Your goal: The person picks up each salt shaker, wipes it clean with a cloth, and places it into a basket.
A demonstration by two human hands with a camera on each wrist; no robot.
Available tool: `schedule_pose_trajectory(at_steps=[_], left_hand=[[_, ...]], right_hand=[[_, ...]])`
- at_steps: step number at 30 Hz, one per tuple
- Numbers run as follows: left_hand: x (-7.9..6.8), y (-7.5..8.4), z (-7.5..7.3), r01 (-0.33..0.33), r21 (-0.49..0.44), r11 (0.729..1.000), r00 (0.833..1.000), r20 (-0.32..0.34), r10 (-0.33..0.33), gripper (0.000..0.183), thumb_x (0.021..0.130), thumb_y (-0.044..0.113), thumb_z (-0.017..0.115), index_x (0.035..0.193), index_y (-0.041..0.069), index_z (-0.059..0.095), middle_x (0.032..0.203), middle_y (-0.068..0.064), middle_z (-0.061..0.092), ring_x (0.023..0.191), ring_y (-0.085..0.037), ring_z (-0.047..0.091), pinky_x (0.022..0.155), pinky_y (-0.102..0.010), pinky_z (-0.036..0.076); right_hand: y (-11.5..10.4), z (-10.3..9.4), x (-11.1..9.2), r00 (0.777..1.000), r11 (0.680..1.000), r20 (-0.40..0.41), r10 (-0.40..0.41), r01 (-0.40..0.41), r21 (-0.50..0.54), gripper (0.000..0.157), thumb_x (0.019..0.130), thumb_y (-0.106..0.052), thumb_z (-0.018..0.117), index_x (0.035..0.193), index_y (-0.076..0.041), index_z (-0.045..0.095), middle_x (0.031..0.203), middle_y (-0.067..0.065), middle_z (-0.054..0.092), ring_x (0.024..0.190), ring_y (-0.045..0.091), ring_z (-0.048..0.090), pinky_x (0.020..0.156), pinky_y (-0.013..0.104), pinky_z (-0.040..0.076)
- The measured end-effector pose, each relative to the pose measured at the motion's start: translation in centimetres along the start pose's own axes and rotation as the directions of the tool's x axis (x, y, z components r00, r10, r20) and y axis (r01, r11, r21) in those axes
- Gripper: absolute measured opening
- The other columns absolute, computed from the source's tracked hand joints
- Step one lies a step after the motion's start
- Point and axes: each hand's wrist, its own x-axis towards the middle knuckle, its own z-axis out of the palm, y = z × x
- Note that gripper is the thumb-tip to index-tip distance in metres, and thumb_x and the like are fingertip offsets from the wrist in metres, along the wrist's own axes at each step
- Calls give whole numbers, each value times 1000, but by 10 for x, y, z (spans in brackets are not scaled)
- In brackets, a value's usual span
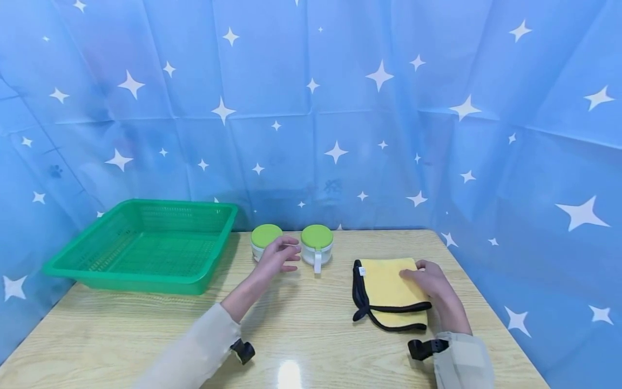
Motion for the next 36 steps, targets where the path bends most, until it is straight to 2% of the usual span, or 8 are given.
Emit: schedule_pose_trajectory(at_steps=[3,6,13,17,21,26,32,36], left_hand=[[2,-3,3,23,-16,1000,1000,-4,-23,43,103,28,59,138,4,53,128,-17,58,125,-39,59,99,-47,57],[4,-7,6,41,-24,999,999,-1,-42,42,103,27,59,138,3,53,130,-17,58,125,-40,59,100,-48,57],[5,-16,13,94,1,996,995,25,-94,41,102,28,60,133,2,57,130,-16,61,123,-39,62,100,-48,57],[6,-17,20,130,38,991,989,63,-132,39,101,30,61,131,3,58,131,-16,62,121,-35,63,99,-45,58],[7,-19,24,154,57,986,984,84,-159,37,100,29,62,128,4,59,127,-16,63,116,-33,64,97,-43,59],[10,-24,28,185,48,981,973,133,-190,42,100,29,64,131,4,54,124,-17,61,111,-31,64,93,-40,60],[12,-28,34,215,47,976,953,210,-220,44,100,27,63,137,5,53,126,-16,59,110,-26,59,94,-40,59],[12,-28,34,230,44,972,946,225,-234,43,101,28,62,137,6,53,128,-16,57,111,-26,59,96,-40,59]], right_hand=[[0,0,0,1000,1000,10,6,-6,15,62,103,-35,60,141,9,38,90,4,63,72,14,61,66,33,54],[2,-1,0,1000,998,20,11,-12,54,77,104,-36,59,155,9,24,100,6,66,79,13,65,71,34,57],[5,-1,-4,999,992,33,14,-18,123,91,103,-39,60,160,10,8,111,8,69,85,10,69,77,33,59],[4,-1,-4,1000,990,24,17,-20,143,93,100,-41,66,161,8,15,106,6,72,83,13,71,76,35,62],[1,0,-5,1000,987,13,17,-19,161,90,95,-40,73,159,5,28,95,1,73,79,16,73,73,38,62],[-3,0,-10,1000,987,-10,-5,6,161,67,96,-36,71,143,7,48,84,0,72,72,18,72,68,39,62],[-3,-2,-14,999,985,30,-19,14,169,59,101,-33,65,140,7,48,83,-1,71,72,16,72,68,38,62],[-6,-2,-14,999,987,36,-16,10,158,55,101,-33,64,136,7,50,81,-1,71,70,16,72,66,37,61]])
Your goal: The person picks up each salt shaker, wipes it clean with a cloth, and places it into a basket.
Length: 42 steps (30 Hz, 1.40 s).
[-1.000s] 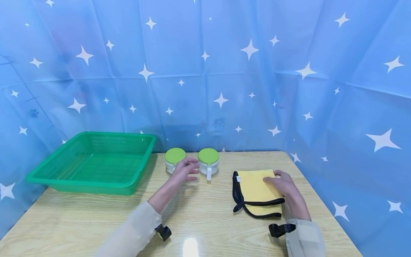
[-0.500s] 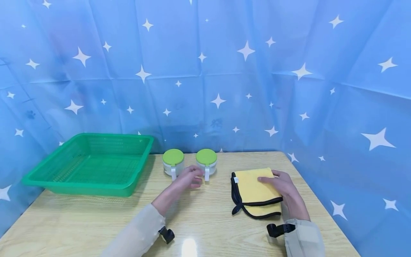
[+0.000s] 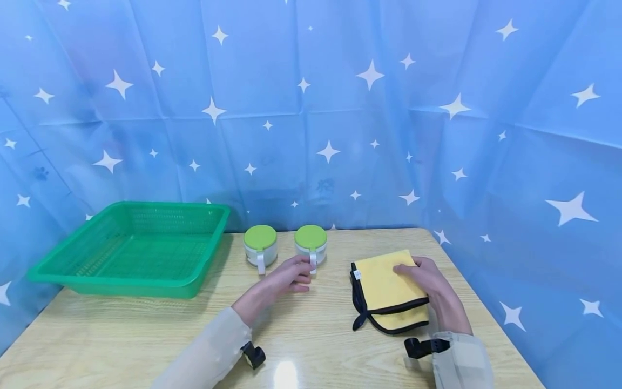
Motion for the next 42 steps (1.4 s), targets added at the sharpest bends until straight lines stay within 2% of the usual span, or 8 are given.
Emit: schedule_pose_trajectory(at_steps=[6,10,14,20,24,30,37,42], left_hand=[[0,2,-3,24,-40,999,1000,-5,-24,49,102,33,60,140,2,53,129,-16,56,109,-27,62,98,-40,58],[0,0,-3,-1,-9,1000,1000,9,1,44,107,36,53,127,0,66,132,-12,56,111,-25,61,100,-39,58],[-1,-5,-2,-42,12,999,999,12,41,43,109,35,50,118,-1,71,132,-8,58,113,-23,60,101,-37,58],[-2,-5,-3,-64,-23,998,998,-6,64,39,110,30,49,110,-4,70,103,-4,59,92,-17,57,91,-32,57],[-5,3,-5,-63,-58,996,998,3,63,38,110,30,48,104,-1,68,94,-5,57,87,-15,57,92,-32,57],[-12,17,-4,-92,-50,995,996,11,93,35,110,32,49,98,4,66,98,-4,59,90,-17,60,99,-38,56],[-27,37,-4,-151,-29,988,988,30,152,34,110,34,47,94,8,62,98,-2,58,97,-17,60,101,-36,55],[-35,46,-1,-185,-14,983,982,29,186,35,111,35,47,94,8,61,99,-2,56,99,-17,59,102,-36,55]], right_hand=[[-6,1,0,999,1000,-41,-13,13,-18,55,99,-37,67,131,7,55,78,-2,71,67,16,71,64,36,61],[-10,2,0,998,1000,-57,-14,14,3,61,97,-41,71,134,5,55,78,-3,71,67,16,72,65,37,62],[-11,5,1,996,999,-75,-45,45,2,63,98,-37,70,141,6,50,80,-3,70,68,16,72,65,37,62],[-18,7,1,984,992,-130,-119,114,-47,59,101,-32,66,143,6,49,80,-3,69,66,14,71,63,36,61],[-28,8,-2,972,986,-168,-162,152,-68,56,101,-33,66,140,5,52,82,-2,69,67,14,70,63,36,61],[-45,13,-14,939,959,-227,-258,221,-178,52,101,-39,66,129,4,60,87,4,67,65,11,67,60,32,58],[-68,29,-31,868,893,-297,-399,293,-342,49,103,-50,58,99,-2,65,79,11,62,57,14,61,50,31,51],[-82,44,-37,834,850,-284,-474,347,-397,42,104,-43,59,99,-1,66,77,12,63,58,14,60,50,29,48]])
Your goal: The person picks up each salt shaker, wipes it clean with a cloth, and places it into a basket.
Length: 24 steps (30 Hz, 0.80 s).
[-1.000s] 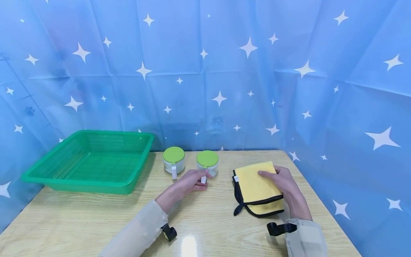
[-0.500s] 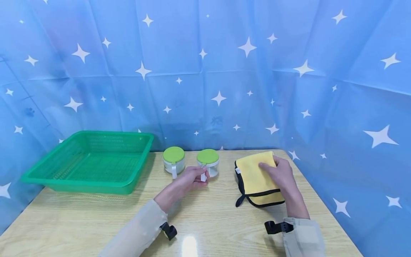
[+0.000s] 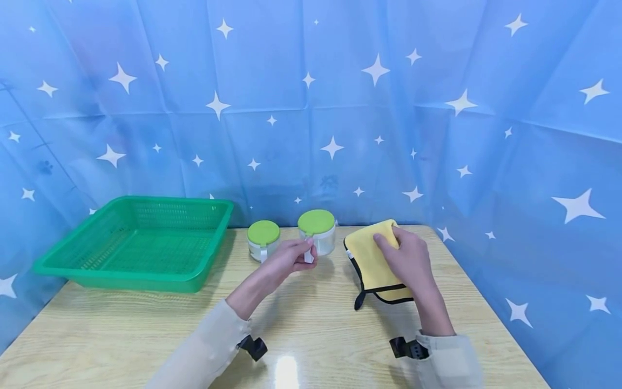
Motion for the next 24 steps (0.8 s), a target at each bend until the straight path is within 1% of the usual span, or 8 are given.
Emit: schedule_pose_trajectory(at_steps=[2,6,9,12,14,18,22,24], left_hand=[[-2,3,1,-10,4,1000,1000,-1,10,36,111,36,46,94,8,61,100,-2,56,100,-16,59,103,-36,55],[-6,9,5,-28,9,1000,1000,-13,28,36,111,36,46,94,7,61,100,-2,56,99,-16,59,102,-36,56],[-9,12,7,-39,20,999,999,-26,40,36,111,35,46,94,7,61,98,-1,56,96,-15,59,100,-35,57],[-11,13,9,-45,29,999,998,-39,46,36,111,34,47,93,6,61,97,-1,56,95,-14,59,99,-34,58],[-11,13,9,-48,36,998,998,-43,49,36,110,34,47,93,6,61,97,-1,56,94,-14,59,98,-34,58],[-12,13,10,-58,41,997,997,-42,60,36,110,34,48,92,6,61,96,-1,55,94,-14,59,96,-34,58],[-13,14,12,-61,53,997,997,-42,63,37,110,35,48,91,6,60,94,-1,56,93,-14,60,95,-34,58],[-13,15,13,-57,63,996,997,-46,60,37,110,36,48,90,7,60,94,-2,57,91,-15,62,94,-35,58]], right_hand=[[-6,4,-1,999,999,-3,-35,35,-12,38,103,-38,61,100,-1,67,74,12,62,57,15,59,50,28,48],[-14,13,-3,994,993,-16,-109,108,-57,30,102,-31,63,100,-1,67,66,8,54,55,15,52,50,26,43],[-18,18,-5,989,986,-10,-145,144,-90,28,102,-28,64,105,-1,68,63,5,49,54,15,47,51,26,39],[-23,23,-6,987,981,3,-163,162,-109,28,101,-28,65,108,-1,68,63,4,48,55,16,44,53,27,37],[-26,26,-8,985,979,8,-171,171,-112,27,100,-28,66,104,-2,68,63,4,48,56,17,44,54,28,37],[-33,32,-9,981,974,16,-194,195,-112,24,100,-27,67,90,-6,63,64,3,46,55,16,43,54,28,36],[-37,35,-11,977,971,28,-212,213,-111,28,100,-27,66,80,-10,55,64,2,41,54,15,38,55,28,34],[-38,37,-12,976,969,30,-218,220,-110,30,100,-27,66,79,-11,53,64,2,41,54,15,38,55,27,33]])
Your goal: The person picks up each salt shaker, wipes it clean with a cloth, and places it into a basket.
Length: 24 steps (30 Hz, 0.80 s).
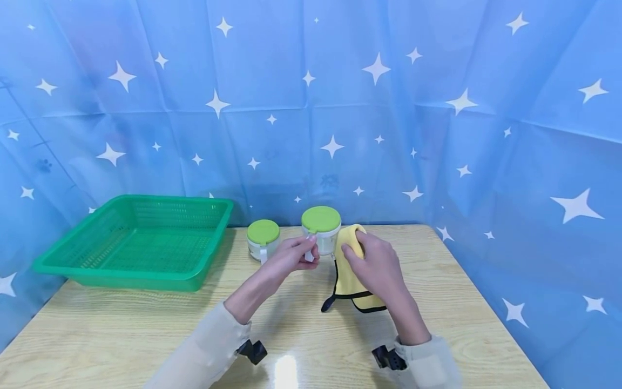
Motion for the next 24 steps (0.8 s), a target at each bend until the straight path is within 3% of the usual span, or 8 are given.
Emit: schedule_pose_trajectory(at_steps=[7,16,24], left_hand=[[-4,5,0,15,25,1000,1000,4,-15,38,110,37,45,90,7,58,96,-3,56,91,-19,65,91,-35,59],[-5,10,-2,-5,44,999,1000,-9,6,37,109,31,41,85,7,55,91,-4,55,86,-18,64,87,-33,60],[-4,10,-2,-14,14,1000,1000,-11,14,37,109,31,42,87,6,57,87,-3,56,82,-15,63,85,-31,60]], right_hand=[[-1,6,0,999,999,-19,-33,33,10,31,99,-24,66,77,-11,49,66,3,41,56,15,38,54,27,33],[2,11,0,1000,1000,-12,12,-12,8,25,99,-24,66,84,-8,53,71,5,46,58,16,42,55,29,36],[-6,11,-2,999,996,-6,-47,46,-73,28,98,-22,65,80,-11,47,71,5,40,57,17,37,54,29,32]])
